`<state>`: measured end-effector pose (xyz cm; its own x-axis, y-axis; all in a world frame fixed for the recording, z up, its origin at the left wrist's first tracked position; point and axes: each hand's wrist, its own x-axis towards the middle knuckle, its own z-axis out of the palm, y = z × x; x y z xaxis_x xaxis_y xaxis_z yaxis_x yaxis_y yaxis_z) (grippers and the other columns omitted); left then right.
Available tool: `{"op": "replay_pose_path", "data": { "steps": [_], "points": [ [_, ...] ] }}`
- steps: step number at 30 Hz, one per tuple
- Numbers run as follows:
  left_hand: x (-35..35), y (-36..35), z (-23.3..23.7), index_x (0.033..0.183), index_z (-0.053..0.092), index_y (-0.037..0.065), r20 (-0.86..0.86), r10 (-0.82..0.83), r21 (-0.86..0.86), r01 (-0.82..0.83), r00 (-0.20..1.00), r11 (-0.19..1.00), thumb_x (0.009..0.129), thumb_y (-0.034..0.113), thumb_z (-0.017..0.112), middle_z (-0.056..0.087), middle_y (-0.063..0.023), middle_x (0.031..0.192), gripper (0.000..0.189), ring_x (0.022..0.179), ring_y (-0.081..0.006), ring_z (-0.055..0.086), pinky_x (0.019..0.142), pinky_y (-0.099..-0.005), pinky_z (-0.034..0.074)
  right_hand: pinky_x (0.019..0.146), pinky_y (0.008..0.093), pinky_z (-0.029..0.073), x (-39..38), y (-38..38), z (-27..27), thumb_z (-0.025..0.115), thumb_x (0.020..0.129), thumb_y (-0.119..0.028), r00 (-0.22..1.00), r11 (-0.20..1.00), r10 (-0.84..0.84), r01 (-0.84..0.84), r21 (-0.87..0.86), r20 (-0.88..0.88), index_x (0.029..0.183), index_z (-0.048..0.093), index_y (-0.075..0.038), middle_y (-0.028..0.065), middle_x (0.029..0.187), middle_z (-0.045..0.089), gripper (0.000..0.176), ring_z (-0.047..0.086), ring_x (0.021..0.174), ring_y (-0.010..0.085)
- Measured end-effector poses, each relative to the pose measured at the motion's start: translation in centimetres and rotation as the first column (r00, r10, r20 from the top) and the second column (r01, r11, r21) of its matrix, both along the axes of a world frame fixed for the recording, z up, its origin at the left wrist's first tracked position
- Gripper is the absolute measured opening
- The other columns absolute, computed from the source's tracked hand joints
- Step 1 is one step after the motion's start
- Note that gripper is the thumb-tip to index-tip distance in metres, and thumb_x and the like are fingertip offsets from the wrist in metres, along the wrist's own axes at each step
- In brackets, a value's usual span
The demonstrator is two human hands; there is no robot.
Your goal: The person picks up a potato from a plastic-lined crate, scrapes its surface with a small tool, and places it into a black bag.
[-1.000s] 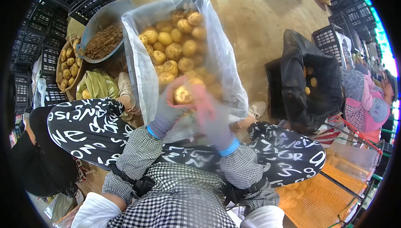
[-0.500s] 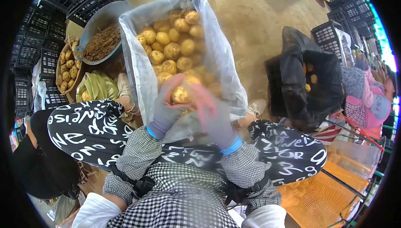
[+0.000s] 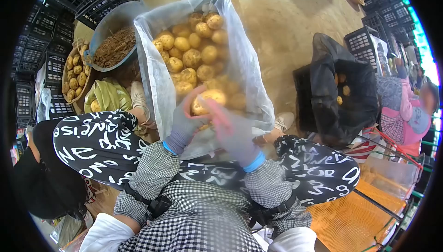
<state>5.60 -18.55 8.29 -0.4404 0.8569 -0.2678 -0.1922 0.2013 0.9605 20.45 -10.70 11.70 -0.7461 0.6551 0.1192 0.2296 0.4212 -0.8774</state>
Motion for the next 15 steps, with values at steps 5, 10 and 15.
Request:
{"op": "replay_pose_path", "data": {
  "steps": [5, 10, 15],
  "points": [
    [-0.3, 0.1, 1.3, 0.142, 0.047, 0.003, 0.193, 0.001, -0.058, 0.01, 0.981, 0.998, 0.072, 0.0, 0.081, 0.052, -0.0121, 0.139, 0.077, 0.125, -0.0173, 0.052, 0.1, -0.029, 0.047, 0.086, 0.0324, 0.054, 0.0, 0.1, -0.3, 0.054, 0.093, -0.003, 0.999, 0.998, -0.038, 0.037, -0.06, -0.015, 0.132, 0.059, -0.002, 0.0161, 0.119, 0.068, 0.04, 0.068, 0.102, 0.0224],
    [0.3, 0.3, 0.1, 0.141, 0.047, 0.003, 0.191, 0.004, 0.1, -0.023, 0.982, 0.995, 0.074, 0.0, 0.081, 0.051, -0.0112, 0.14, 0.076, 0.124, -0.0153, 0.052, 0.097, -0.0267, 0.049, 0.081, 0.0286, 0.049, 0.9, 2.1, -1.1, 0.051, 0.093, -0.001, 0.957, 0.852, -0.287, 0.243, -0.464, -0.026, 0.133, 0.058, -0.001, 0.0117, 0.109, 0.065, 0.04, 0.062, 0.095, 0.0175],
    [0.1, -0.1, -0.2, 0.141, 0.047, 0.003, 0.201, 0.004, 0.065, -0.018, 0.98, 0.998, 0.074, 0.001, 0.081, 0.052, -0.0119, 0.139, 0.075, 0.122, -0.0155, 0.053, 0.095, -0.0275, 0.05, 0.051, 0.0186, 0.033, 0.2, 0.7, -0.4, 0.047, 0.099, -0.005, 0.992, 0.945, -0.119, 0.103, -0.31, -0.033, 0.135, 0.056, 0.0, -0.0041, 0.07, 0.052, 0.037, 0.042, 0.056, 0.0017]
  ]
}}
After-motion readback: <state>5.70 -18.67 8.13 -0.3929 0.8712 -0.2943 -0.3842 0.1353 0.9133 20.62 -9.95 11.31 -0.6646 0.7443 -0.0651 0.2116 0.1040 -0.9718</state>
